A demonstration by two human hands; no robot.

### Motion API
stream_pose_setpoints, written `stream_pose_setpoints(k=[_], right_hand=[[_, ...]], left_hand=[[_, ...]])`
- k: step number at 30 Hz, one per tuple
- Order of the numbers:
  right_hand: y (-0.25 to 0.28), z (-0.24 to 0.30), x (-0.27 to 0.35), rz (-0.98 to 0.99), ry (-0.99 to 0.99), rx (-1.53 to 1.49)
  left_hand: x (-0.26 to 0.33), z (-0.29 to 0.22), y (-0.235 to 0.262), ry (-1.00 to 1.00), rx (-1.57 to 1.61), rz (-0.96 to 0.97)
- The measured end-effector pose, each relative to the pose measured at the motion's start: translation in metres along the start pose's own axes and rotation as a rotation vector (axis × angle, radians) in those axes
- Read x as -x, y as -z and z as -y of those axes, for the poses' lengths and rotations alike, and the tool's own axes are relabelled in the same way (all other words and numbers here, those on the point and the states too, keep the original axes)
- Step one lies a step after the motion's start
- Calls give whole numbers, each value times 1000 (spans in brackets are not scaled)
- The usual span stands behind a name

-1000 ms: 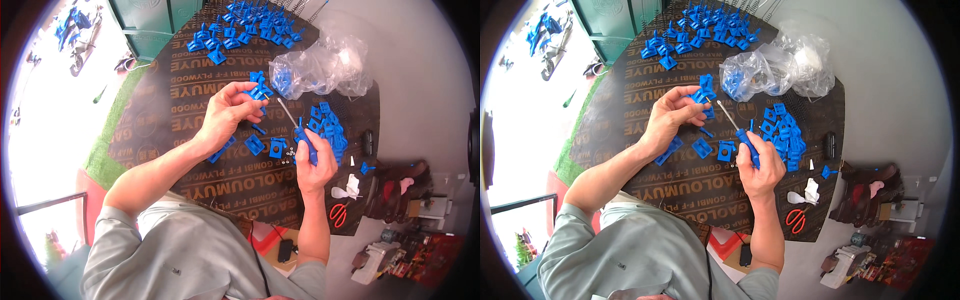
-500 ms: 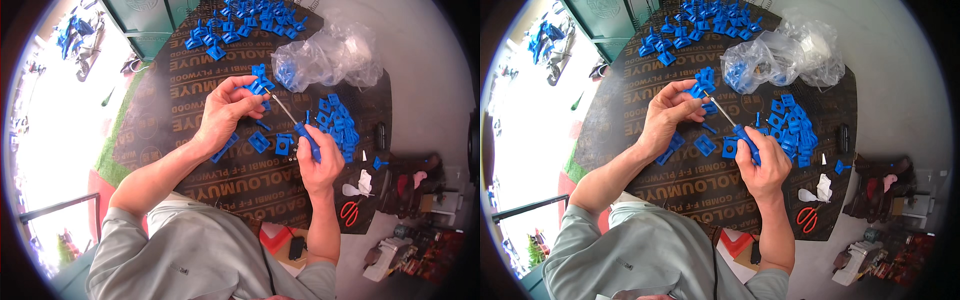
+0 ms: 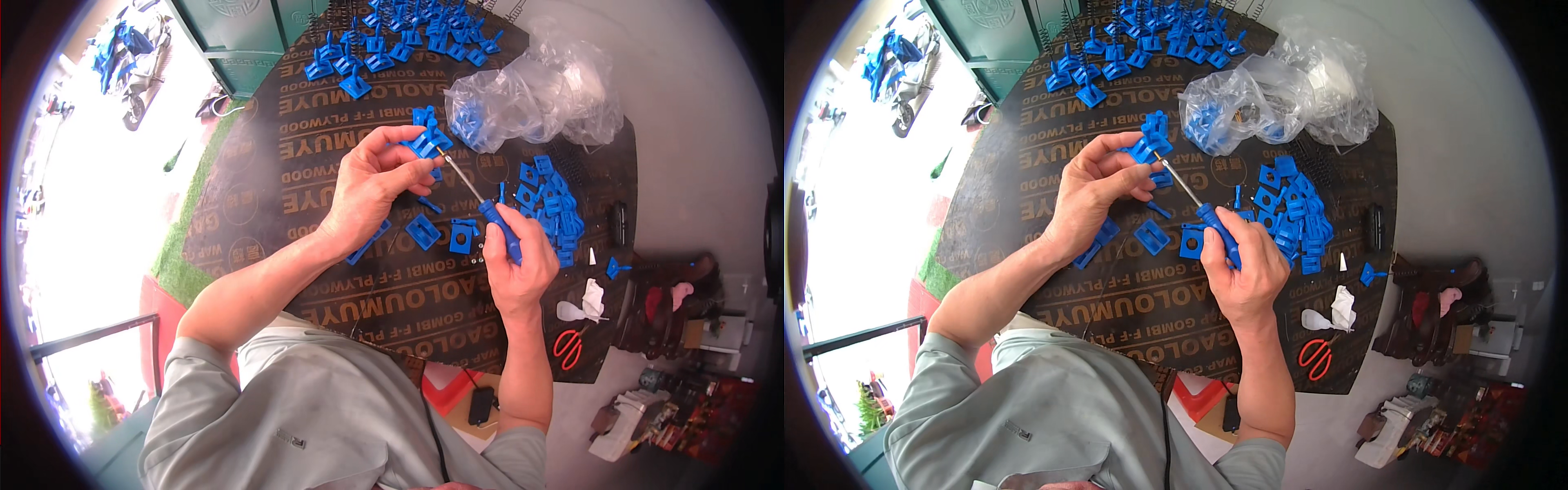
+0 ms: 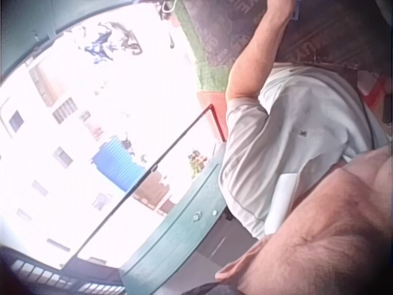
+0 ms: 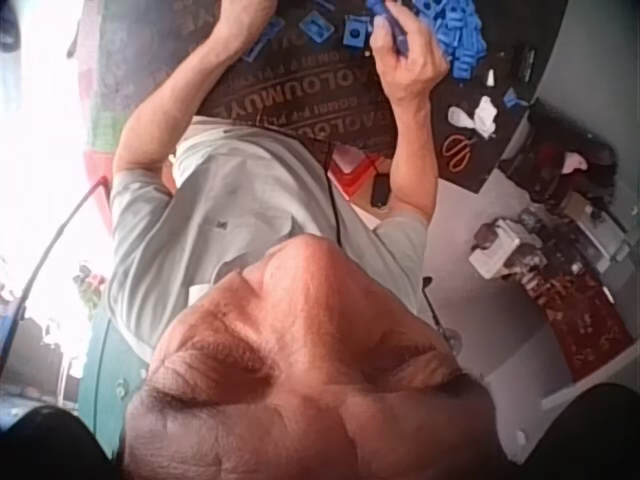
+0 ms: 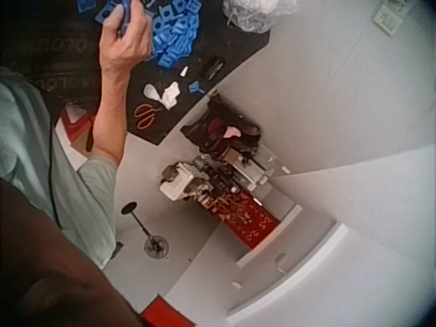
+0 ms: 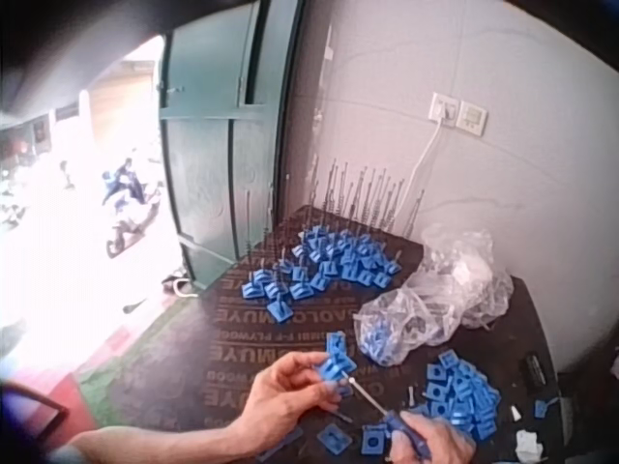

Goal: The person assembles plastic components by inserting metal pins into plastic pieces and fastening the parts together using a screwdriver.

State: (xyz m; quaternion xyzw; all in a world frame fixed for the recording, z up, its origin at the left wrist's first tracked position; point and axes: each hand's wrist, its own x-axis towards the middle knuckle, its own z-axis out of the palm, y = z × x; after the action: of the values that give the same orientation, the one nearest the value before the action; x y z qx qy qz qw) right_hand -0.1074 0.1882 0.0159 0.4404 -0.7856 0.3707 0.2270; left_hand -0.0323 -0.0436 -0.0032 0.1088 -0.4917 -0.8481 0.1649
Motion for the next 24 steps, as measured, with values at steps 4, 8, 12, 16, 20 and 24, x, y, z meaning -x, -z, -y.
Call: stream_pose_setpoints(k=[4,8,12,16,20,24], right_hand=[[0,0,0,8,-8,-7],[0,0,1,17,-15,0],[0,0,1,11,-15,7],[-1,0,2,9,-13,5],[-1,1,1,3,15,35],[-2,2,2,1,20,40]], left_hand=[[1,0,-2,-4,-28,4],[2,1,-2,-16,-33,10],[3,0,-4,-19,-48,9],[4,-1,-7,-15,-94,-7],[4,0,-6,-15,-88,-13],[4,0,-5,-11,-79,-15]])
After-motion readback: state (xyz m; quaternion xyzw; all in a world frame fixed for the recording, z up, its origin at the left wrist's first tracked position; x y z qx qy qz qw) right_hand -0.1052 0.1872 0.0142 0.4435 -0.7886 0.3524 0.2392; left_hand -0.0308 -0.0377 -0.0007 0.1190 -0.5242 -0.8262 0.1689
